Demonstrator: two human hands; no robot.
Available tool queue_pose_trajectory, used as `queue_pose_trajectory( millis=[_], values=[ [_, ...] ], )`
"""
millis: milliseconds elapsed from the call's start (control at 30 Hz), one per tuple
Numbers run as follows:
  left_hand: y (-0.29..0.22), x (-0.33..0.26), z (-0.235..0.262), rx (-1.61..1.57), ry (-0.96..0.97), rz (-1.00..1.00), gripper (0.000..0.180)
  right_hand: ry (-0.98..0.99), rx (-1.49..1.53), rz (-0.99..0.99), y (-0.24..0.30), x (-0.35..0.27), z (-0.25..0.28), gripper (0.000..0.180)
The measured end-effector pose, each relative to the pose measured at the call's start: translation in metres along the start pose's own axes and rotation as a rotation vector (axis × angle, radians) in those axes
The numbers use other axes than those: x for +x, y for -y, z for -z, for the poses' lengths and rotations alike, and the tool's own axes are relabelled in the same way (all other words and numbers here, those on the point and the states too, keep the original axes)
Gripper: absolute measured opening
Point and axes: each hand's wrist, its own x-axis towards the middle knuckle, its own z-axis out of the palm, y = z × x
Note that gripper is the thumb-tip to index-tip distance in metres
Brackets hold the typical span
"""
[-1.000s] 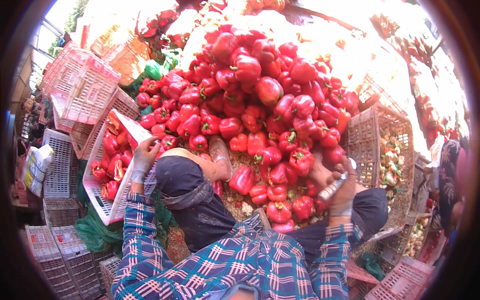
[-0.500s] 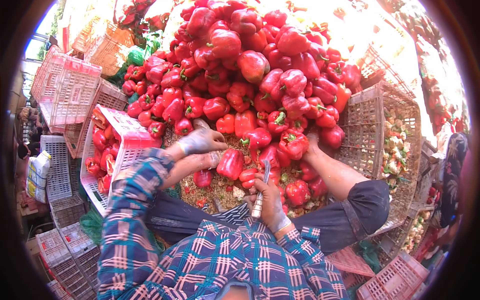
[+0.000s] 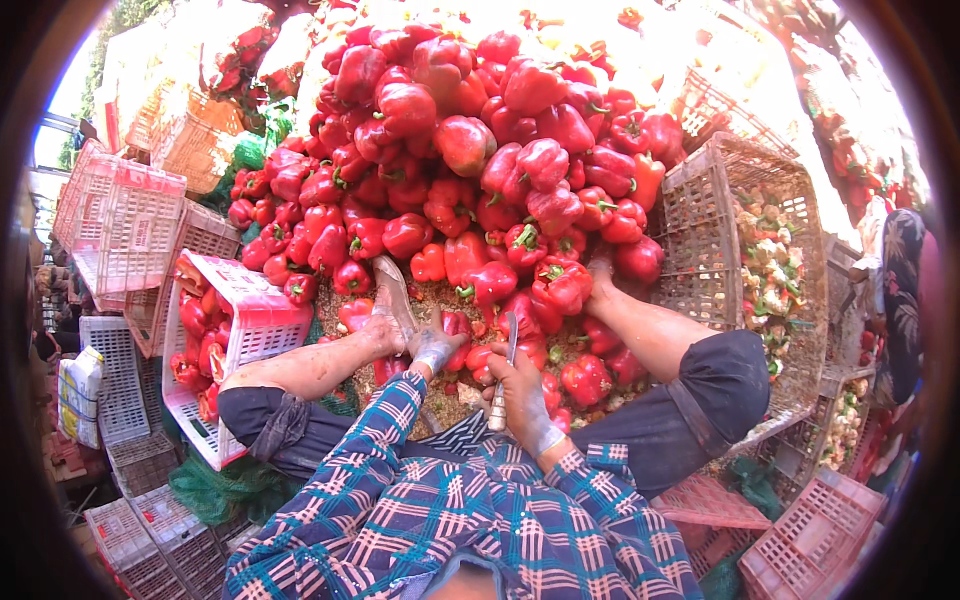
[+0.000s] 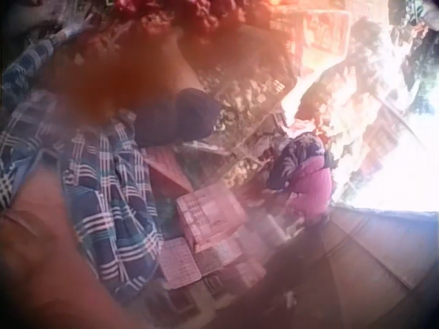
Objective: The person is using a knife to remove the stems and cores from red bell peppers and placing the processed peppers into a white plastic crate.
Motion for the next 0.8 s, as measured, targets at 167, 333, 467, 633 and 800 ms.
queue_pose_trajectory(
  millis=[167, 333, 467, 633, 800],
  values=[
    [0.006, 0.007, 0.000, -0.148, 0.003, -0.042, 0.106, -0.020, -0.048, 0.053, -0.009, 0.005, 0.007, 0.032],
    [0.031, 0.031, -0.020, -0.318, -0.045, -0.056, 0.105, -0.019, -0.241, 0.148, -0.015, 0.008, 0.000, 0.034],
    [0.060, 0.073, -0.078, -0.678, 0.036, -0.110, 0.110, -0.025, -0.463, 0.322, -0.019, 0.003, 0.004, 0.031],
    [0.063, 0.071, -0.067, -0.723, 0.095, -0.082, 0.090, -0.020, -0.322, 0.171, -0.010, -0.002, 0.002, 0.031],
    [0.055, 0.081, -0.037, -1.405, 0.069, -0.172, 0.075, 0.034, -0.724, 0.290, -0.010, -0.001, 0.004, 0.029]
  ],
)
